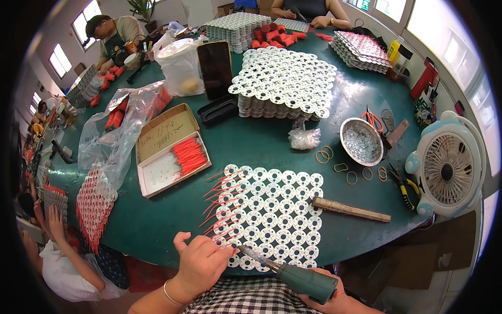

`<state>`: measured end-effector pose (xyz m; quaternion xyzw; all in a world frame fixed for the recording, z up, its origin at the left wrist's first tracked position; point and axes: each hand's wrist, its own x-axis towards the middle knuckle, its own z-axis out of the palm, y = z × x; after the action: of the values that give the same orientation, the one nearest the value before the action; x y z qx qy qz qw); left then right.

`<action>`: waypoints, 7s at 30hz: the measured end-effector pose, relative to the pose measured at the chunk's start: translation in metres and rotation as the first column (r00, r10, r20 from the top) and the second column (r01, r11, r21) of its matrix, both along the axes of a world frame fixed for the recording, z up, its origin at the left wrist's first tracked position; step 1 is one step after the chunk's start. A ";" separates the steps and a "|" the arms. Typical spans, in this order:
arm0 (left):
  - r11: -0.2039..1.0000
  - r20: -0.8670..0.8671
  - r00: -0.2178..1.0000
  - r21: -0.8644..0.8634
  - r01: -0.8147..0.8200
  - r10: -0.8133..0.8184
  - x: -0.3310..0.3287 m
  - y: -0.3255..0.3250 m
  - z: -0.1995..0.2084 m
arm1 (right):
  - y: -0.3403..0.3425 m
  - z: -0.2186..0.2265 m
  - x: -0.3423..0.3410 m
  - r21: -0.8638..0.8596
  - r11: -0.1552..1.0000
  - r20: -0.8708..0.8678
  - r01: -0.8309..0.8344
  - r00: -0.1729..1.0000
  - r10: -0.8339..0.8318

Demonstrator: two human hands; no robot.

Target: The person solders red wires onto circular LED boards with a soldering iron at a production workbench.

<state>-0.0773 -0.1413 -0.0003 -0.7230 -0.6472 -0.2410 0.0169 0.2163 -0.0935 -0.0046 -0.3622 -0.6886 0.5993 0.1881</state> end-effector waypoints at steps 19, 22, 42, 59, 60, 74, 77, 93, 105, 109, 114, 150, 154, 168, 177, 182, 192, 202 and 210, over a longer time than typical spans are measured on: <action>1.000 -0.051 0.999 -0.019 -0.008 0.007 -0.007 -0.001 0.006 | 0.002 0.005 0.001 -0.140 0.976 -0.057 0.168 0.982 -0.178; 0.997 -0.052 0.995 0.002 -0.083 0.083 -0.017 -0.016 0.010 | 0.002 0.004 0.001 -0.139 0.975 -0.052 0.174 0.982 -0.183; 0.999 0.015 0.999 0.021 -0.042 0.042 -0.002 -0.026 -0.003 | -0.007 0.008 -0.004 -0.097 0.995 0.054 0.006 0.999 -0.001; 0.999 -0.014 0.999 0.002 -0.051 0.051 0.001 -0.021 0.001 | -0.004 0.008 -0.004 -0.313 0.919 -0.091 0.241 0.955 -0.281; 0.998 -0.014 0.998 0.001 -0.059 0.059 0.000 -0.022 0.003 | -0.003 0.011 -0.003 -0.317 0.920 -0.096 0.229 0.958 -0.271; 0.996 0.120 0.989 0.023 -0.092 0.088 -0.020 -0.023 0.027 | 0.005 0.036 -0.023 -0.438 0.785 -0.026 0.439 0.866 -0.499; 0.996 0.120 0.991 0.058 -0.071 0.064 -0.009 -0.019 0.021 | 0.011 0.017 -0.012 -0.409 0.815 -0.062 0.410 0.879 -0.473; 1.000 0.029 0.999 0.007 -0.022 0.021 -0.010 0.000 0.011 | 0.004 0.011 -0.004 -0.352 0.915 -0.105 0.194 0.964 -0.245; 0.988 -0.046 0.987 -0.026 0.152 -0.154 -0.014 0.010 0.006 | -0.004 0.008 -0.004 -0.227 0.960 -0.008 0.164 0.985 -0.170; 0.986 -0.074 0.983 -0.025 0.167 -0.168 -0.016 0.010 0.005 | -0.002 0.003 -0.003 -0.098 0.989 -0.007 0.107 0.994 -0.108; 0.980 -0.094 0.975 -0.036 0.197 -0.200 -0.017 0.012 0.006 | -0.002 0.009 -0.007 -0.097 0.989 0.044 0.109 0.993 -0.105; 0.997 0.014 0.998 0.031 0.065 -0.065 0.004 -0.025 -0.002 | -0.007 0.006 0.015 -0.229 0.972 -0.010 0.052 0.998 -0.056; 0.998 0.023 0.998 0.005 0.059 -0.059 0.004 -0.025 -0.001 | -0.010 0.008 0.014 -0.246 0.967 0.001 0.068 0.998 -0.070; 0.998 0.021 0.998 -0.003 0.061 -0.061 0.004 -0.025 -0.002 | -0.010 0.010 0.007 0.122 0.992 0.102 -0.019 0.995 0.006; 0.999 0.010 0.999 -0.032 0.039 -0.039 0.004 -0.027 -0.001 | 0.001 0.021 0.001 -0.295 0.951 -0.056 0.096 0.992 -0.117; 0.999 0.017 0.999 -0.019 0.051 -0.050 0.009 -0.018 0.003 | 0.004 0.031 0.007 -0.375 0.887 -0.234 0.269 0.898 -0.372; 0.998 0.066 0.996 0.014 -0.060 0.059 -0.014 0.034 0.035 | 0.066 0.033 -0.002 -0.452 0.808 -0.273 0.377 0.804 -0.528; 0.978 -0.052 0.984 0.107 0.178 -0.173 -0.028 0.145 0.021 | 0.163 0.046 0.006 0.369 0.928 0.091 0.041 0.993 -0.080; 0.983 0.018 0.983 0.013 0.182 -0.182 -0.033 0.165 -0.002 | 0.151 0.042 -0.035 -0.472 0.812 -0.017 0.343 0.917 -0.398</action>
<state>-0.1105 0.0235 -0.0019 -0.7767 -0.5771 -0.2521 -0.0070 0.1808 0.0578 0.0370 -0.4883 -0.4313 0.7164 0.2496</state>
